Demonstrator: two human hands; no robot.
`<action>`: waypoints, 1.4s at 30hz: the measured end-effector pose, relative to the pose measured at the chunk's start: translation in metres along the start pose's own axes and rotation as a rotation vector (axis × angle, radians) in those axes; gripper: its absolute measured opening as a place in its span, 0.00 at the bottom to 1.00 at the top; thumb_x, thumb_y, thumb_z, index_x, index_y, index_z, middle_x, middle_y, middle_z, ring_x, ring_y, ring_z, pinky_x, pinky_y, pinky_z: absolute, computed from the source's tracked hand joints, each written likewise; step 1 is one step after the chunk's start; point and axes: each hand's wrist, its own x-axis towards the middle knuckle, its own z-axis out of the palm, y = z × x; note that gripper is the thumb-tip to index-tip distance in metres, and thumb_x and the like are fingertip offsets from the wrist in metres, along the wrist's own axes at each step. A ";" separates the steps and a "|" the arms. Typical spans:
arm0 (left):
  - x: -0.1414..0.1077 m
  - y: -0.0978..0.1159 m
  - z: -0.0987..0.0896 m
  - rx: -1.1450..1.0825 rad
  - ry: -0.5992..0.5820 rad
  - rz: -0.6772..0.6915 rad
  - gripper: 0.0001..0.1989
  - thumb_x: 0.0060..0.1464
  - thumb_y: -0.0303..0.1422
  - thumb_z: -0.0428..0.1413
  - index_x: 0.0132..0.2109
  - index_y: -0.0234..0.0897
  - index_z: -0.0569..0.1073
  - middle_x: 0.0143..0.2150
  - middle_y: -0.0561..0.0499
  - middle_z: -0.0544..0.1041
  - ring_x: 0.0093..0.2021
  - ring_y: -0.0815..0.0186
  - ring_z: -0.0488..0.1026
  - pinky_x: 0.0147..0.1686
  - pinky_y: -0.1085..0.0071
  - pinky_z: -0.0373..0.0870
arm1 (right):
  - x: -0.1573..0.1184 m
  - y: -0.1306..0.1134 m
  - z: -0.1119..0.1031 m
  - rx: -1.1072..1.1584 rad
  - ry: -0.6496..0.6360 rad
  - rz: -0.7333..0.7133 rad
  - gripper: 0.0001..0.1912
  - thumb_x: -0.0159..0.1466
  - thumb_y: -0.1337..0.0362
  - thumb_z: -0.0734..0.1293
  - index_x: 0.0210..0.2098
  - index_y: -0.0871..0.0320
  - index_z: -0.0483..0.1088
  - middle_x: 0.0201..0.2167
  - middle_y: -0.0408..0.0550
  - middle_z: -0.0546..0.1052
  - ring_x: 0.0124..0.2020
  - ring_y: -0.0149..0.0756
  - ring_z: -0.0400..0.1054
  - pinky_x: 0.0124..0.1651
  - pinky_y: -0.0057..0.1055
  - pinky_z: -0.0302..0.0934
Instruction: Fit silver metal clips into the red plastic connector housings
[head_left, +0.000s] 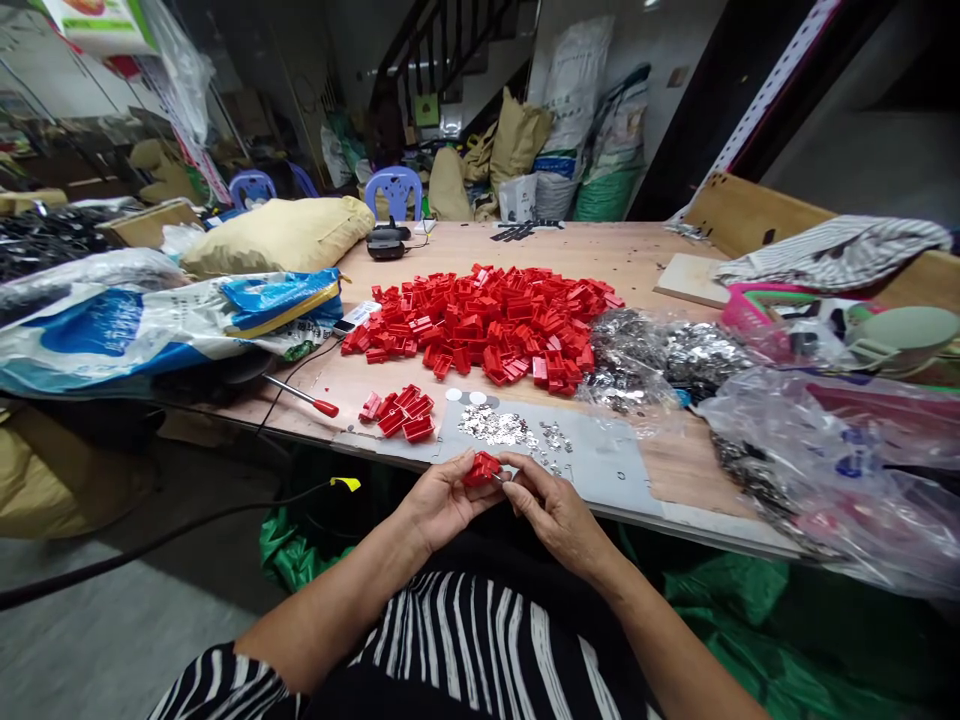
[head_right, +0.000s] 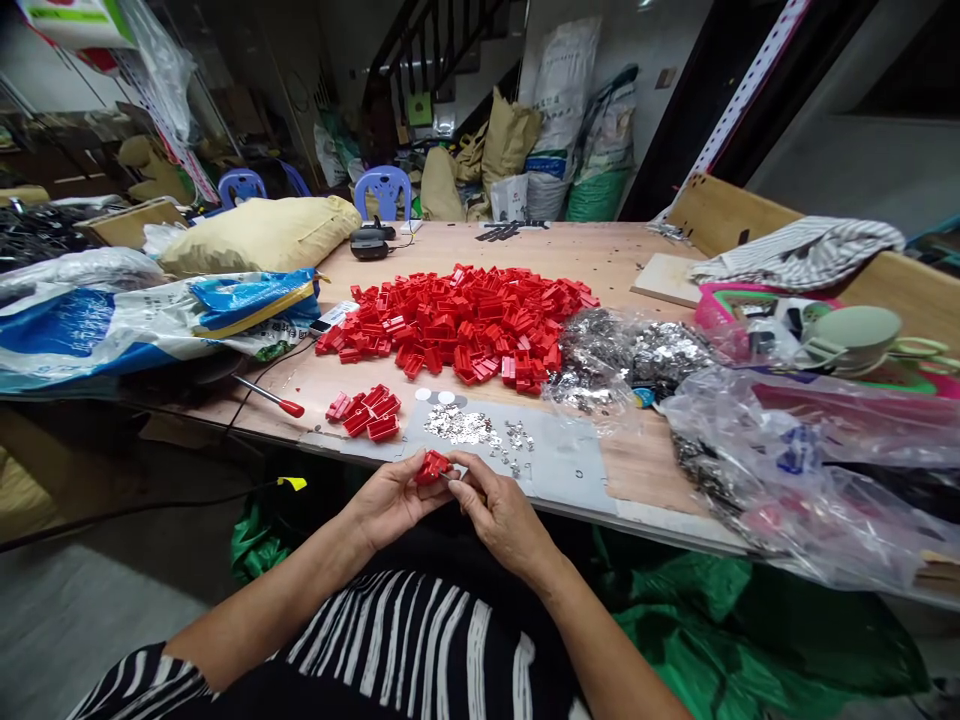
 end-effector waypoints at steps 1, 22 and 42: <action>0.000 -0.001 0.001 -0.011 0.004 -0.006 0.06 0.58 0.29 0.55 0.37 0.29 0.73 0.35 0.45 0.80 0.36 0.63 0.79 0.51 0.61 0.71 | 0.000 0.000 0.000 -0.011 0.010 -0.006 0.18 0.69 0.58 0.58 0.56 0.55 0.64 0.23 0.40 0.70 0.25 0.32 0.66 0.33 0.28 0.61; 0.014 0.034 -0.021 0.697 0.235 0.721 0.10 0.49 0.35 0.62 0.29 0.35 0.70 0.38 0.49 0.77 0.43 0.63 0.75 0.51 0.63 0.67 | 0.007 0.026 0.008 0.233 0.103 0.203 0.21 0.68 0.52 0.57 0.52 0.57 0.67 0.22 0.40 0.62 0.25 0.31 0.58 0.28 0.27 0.53; 0.028 0.100 -0.062 2.162 0.759 0.879 0.36 0.46 0.56 0.57 0.61 0.52 0.64 0.67 0.45 0.58 0.67 0.42 0.48 0.57 0.35 0.50 | 0.008 0.039 0.017 0.217 0.059 0.266 0.22 0.66 0.49 0.57 0.50 0.58 0.69 0.23 0.41 0.63 0.25 0.32 0.59 0.27 0.29 0.54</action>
